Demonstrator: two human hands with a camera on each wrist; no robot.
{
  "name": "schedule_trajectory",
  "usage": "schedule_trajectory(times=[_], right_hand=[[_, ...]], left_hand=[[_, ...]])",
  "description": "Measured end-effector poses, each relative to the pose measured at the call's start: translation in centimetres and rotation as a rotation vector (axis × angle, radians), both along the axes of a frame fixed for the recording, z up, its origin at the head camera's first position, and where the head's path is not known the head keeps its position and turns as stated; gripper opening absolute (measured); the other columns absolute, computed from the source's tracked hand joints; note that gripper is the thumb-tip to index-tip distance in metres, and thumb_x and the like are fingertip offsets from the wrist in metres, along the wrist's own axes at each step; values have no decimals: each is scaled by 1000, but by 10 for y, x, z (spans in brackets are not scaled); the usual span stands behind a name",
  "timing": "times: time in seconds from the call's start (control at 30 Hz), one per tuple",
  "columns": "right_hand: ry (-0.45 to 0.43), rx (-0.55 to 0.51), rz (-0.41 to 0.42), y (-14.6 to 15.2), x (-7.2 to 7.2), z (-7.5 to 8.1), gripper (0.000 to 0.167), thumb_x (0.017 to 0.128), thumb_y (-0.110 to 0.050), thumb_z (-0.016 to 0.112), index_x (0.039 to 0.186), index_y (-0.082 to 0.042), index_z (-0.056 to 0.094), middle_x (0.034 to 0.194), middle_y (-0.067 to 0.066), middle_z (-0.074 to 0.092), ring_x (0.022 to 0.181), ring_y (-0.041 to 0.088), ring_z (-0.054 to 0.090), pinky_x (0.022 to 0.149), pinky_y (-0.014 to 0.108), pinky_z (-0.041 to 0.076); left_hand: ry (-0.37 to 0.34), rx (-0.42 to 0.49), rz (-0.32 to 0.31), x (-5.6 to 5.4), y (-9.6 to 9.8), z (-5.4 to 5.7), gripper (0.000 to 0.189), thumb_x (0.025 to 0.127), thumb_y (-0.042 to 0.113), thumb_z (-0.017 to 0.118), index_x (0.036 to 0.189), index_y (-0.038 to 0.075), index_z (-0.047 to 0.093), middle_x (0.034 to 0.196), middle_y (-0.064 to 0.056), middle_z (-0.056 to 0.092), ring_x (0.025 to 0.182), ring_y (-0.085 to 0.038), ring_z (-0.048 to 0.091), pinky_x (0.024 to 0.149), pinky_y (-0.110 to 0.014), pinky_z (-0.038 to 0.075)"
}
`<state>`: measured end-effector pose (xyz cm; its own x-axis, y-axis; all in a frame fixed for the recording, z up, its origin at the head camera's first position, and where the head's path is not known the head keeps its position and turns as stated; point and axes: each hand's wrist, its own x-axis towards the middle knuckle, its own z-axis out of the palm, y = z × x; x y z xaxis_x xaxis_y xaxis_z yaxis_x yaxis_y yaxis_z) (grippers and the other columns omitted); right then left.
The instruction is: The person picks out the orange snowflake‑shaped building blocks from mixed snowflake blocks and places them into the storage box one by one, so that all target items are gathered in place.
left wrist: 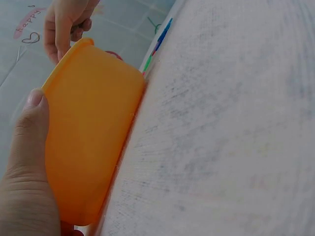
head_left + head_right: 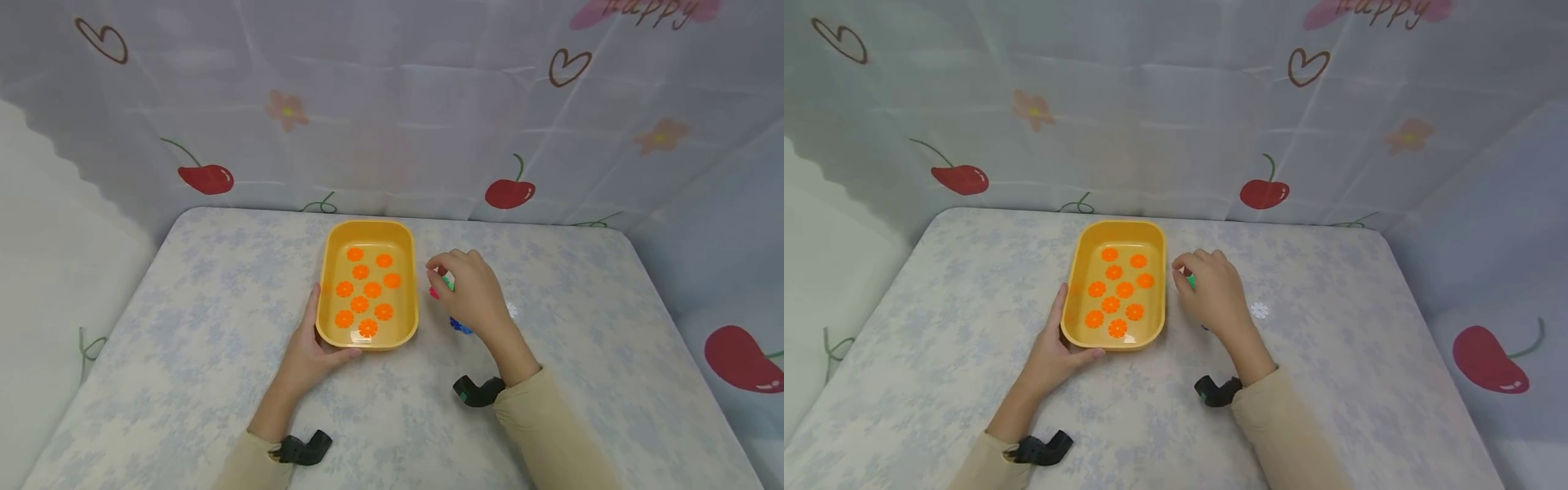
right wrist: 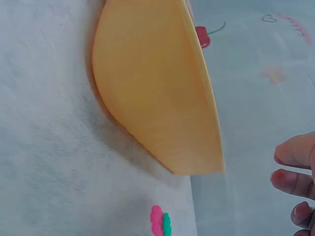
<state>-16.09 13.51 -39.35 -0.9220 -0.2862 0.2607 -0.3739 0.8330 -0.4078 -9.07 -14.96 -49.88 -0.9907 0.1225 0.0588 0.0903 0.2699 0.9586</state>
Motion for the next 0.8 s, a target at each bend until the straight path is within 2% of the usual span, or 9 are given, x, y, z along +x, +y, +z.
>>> schedule_trajectory(times=[0.13, 0.3, 0.37, 0.47, 0.6, 0.7, 0.8], right_hand=[[0, -16, -25, 0, 10, -7, 15, 95, -26, 66, 105, -18, 73, 90, -3, 66, 82, 21, 50, 68, 30, 43], [-12, -11, -56, 1, 18, -14, 17, 94, -25, 66, 107, -17, 73, 91, -2, 68, 82, 21, 51, 66, 31, 44], [-17, -1, -69, 2, 21, -16, 18, 95, -26, 65, 108, -16, 73, 93, 0, 68, 83, 21, 52, 66, 31, 45], [-10, 16, -85, 3, 24, -19, 20, 95, -27, 65, 110, -16, 73, 98, 2, 69, 85, 22, 52, 67, 33, 47], [32, 30, -91, 4, 28, -21, 23, 95, -29, 66, 112, -16, 72, 105, 3, 69, 88, 24, 53, 70, 36, 49], [56, 48, -100, 3, 30, -20, 26, 94, -31, 68, 115, -16, 71, 110, 3, 68, 91, 25, 53, 74, 39, 49], [60, 72, -122, 1, 33, -18, 33, 92, -36, 69, 119, -17, 70, 117, 4, 66, 99, 28, 53, 80, 44, 49]], left_hand=[[-3, 5, 16, -1, -7, 0, 128, 74, 30, 89, 161, 31, -4, 167, 4, 14, 138, -20, 46, 97, -10, 43], [9, -2, 8, -4, -13, 0, 126, 76, 28, 88, 161, 29, -6, 168, 4, 10, 142, -21, 41, 101, -9, 39], [11, -20, 12, -5, -14, 1, 123, 79, 28, 86, 161, 28, -6, 168, 3, 9, 144, -22, 38, 105, -14, 39], [6, -60, 38, -6, -14, 3, 113, 85, 30, 80, 161, 28, -4, 168, 3, 8, 146, -23, 34, 113, -30, 37], [23, -177, 103, -5, -14, 15, 99, 93, 35, 69, 160, 32, -3, 168, 6, 5, 152, -23, 20, 120, -51, 25], [65, -331, 134, -6, -12, 31, 91, 95, 41, 63, 160, 32, 0, 168, 5, 1, 155, -27, 9, 119, -62, 18], [103, -516, 144, -8, -7, 49, 87, 96, 52, 58, 160, 34, 2, 168, 0, -3, 155, -34, 2, 117, -68, 12]])
